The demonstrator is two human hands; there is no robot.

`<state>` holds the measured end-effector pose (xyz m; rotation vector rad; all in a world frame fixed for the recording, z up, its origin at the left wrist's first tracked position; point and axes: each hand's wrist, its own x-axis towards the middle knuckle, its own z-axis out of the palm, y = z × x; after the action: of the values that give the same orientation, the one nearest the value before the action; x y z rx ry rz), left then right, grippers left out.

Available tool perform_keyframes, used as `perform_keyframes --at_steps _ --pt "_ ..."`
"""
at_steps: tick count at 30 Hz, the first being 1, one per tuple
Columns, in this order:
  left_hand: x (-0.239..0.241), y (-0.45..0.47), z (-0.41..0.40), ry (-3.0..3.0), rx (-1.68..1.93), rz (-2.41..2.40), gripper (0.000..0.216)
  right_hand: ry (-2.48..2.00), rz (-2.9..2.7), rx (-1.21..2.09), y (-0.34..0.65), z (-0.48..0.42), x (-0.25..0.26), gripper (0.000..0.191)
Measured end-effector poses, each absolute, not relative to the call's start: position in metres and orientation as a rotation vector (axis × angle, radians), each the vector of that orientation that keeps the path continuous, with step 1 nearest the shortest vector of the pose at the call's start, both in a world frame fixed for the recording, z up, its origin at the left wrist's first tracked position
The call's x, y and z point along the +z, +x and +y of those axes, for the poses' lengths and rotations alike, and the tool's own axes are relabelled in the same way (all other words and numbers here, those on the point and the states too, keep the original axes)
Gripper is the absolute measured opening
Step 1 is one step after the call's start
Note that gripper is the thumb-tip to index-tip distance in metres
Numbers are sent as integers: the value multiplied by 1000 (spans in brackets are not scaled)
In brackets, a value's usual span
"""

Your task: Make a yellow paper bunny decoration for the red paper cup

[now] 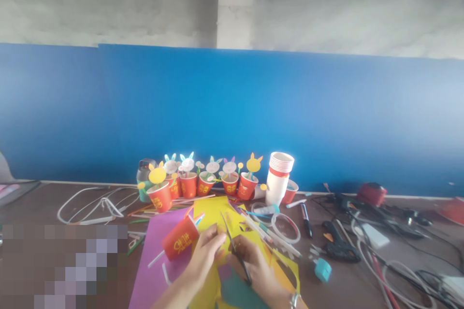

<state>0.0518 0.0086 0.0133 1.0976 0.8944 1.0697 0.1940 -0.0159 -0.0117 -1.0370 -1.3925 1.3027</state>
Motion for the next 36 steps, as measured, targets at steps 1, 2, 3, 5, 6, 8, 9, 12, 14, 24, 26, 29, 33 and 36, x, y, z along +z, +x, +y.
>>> perform_keyframes --at_steps 1,2,3,5,6,8,9,12,14,24,26,29,33,36 --pt "14 52 9 1104 1072 885 30 -1039 -1393 1299 194 -16 -12 30" --pt "14 51 9 1114 1076 871 31 -1037 -1393 1299 194 -16 -13 29" --pt "13 51 10 1126 1080 856 32 -1031 -1391 1304 194 -16 -13 29" --pt "12 51 11 1142 1087 827 32 -1014 -1384 1321 195 -16 -13 27" --pt "11 51 11 1145 1088 816 31 -1006 -1381 1334 195 -16 -13 27" --pt "9 50 12 1152 1088 808 29 -988 -1376 1357 195 -16 -12 26" --pt "8 50 12 1160 1093 804 28 -978 -1373 1368 195 -16 -11 25" --pt "6 49 13 1183 1105 792 27 -949 -1372 1395 194 -16 -10 26" --pt "6 49 14 1181 1104 782 27 -950 -1375 1392 194 -16 -10 27" --pt "6 53 11 1167 1112 895 36 -968 -1374 1357 193 -17 -10 31" --pt "5 54 11 1190 1120 918 39 -979 -1379 1356 193 -17 -10 30" --pt "4 54 11 1243 1128 895 40 -965 -1385 1361 192 -17 -9 29" --pt "4 53 12 1282 1100 901 36 -916 -1389 1336 192 -18 -6 30" --pt "4 51 12 1300 1085 922 34 -897 -1384 1358 192 -18 -4 31"
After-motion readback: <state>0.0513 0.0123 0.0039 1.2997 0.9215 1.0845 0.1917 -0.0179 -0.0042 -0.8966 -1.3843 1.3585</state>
